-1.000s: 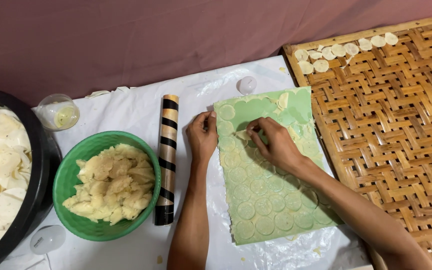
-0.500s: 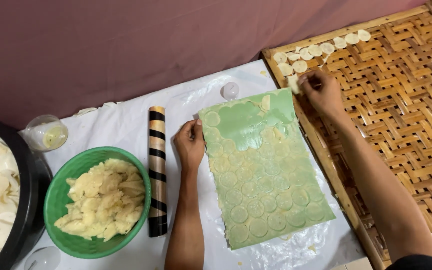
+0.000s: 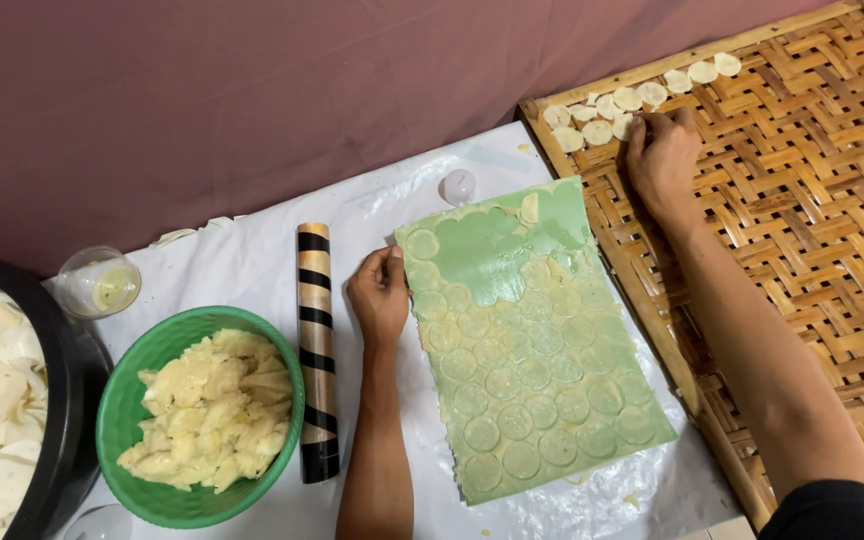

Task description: Peeling small circular dough cutouts from a mat and arranging them on a woven tray

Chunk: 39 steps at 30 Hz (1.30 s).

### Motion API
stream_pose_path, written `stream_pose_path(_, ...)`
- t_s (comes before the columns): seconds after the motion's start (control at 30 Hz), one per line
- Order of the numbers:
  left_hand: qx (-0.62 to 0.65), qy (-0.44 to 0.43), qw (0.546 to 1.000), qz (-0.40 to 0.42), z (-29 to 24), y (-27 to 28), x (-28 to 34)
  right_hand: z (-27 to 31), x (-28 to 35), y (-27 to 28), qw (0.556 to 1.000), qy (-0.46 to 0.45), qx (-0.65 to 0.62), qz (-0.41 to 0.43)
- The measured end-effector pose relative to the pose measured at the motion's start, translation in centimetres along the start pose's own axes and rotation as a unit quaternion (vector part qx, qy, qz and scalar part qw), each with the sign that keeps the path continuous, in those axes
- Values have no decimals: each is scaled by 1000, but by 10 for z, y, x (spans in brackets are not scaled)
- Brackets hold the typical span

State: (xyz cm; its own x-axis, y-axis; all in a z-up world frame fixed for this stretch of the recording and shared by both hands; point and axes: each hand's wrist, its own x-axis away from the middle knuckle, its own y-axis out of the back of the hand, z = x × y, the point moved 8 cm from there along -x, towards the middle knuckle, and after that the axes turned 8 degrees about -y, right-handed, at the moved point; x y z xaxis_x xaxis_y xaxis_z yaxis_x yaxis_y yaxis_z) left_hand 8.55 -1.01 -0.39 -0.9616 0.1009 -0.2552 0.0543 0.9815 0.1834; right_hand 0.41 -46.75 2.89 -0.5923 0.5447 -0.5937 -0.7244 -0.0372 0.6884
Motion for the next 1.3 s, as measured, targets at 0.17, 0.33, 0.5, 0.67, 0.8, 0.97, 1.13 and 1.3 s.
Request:
stream_pose_path(0.17,22,-7,1000,10,-16,3,3,45,10,19,998,32,47,27)
stream_pose_path(0.33,46,-10,999,26,-24,2,2,44,14,22,997,35,59,40)
stream_pose_path(0.5,6,-17,1000,-11,-3,3,1,64,30,33,998,52,-31,6)
stream_pose_path(0.67,-8,-21,1000,-14,-9,4,2,185,108,27,974,162,-132,84)
stream_pose_path(0.8,-6,-25,1000,-15,-11,4,2,259,147,7,956,187,-126,188)
stream_pose_path(0.97,0,-21,1000,-12,-13,5,1,295,152,21,963,179,-94,179)
stream_pose_path(1.13,-1,-19,1000,-8,-12,4,1,280,147,10,965,91,-179,169)
stream_pose_path(1.3,14,-9,1000,-10,-12,5,2,269,137,-7,958,55,-221,173)
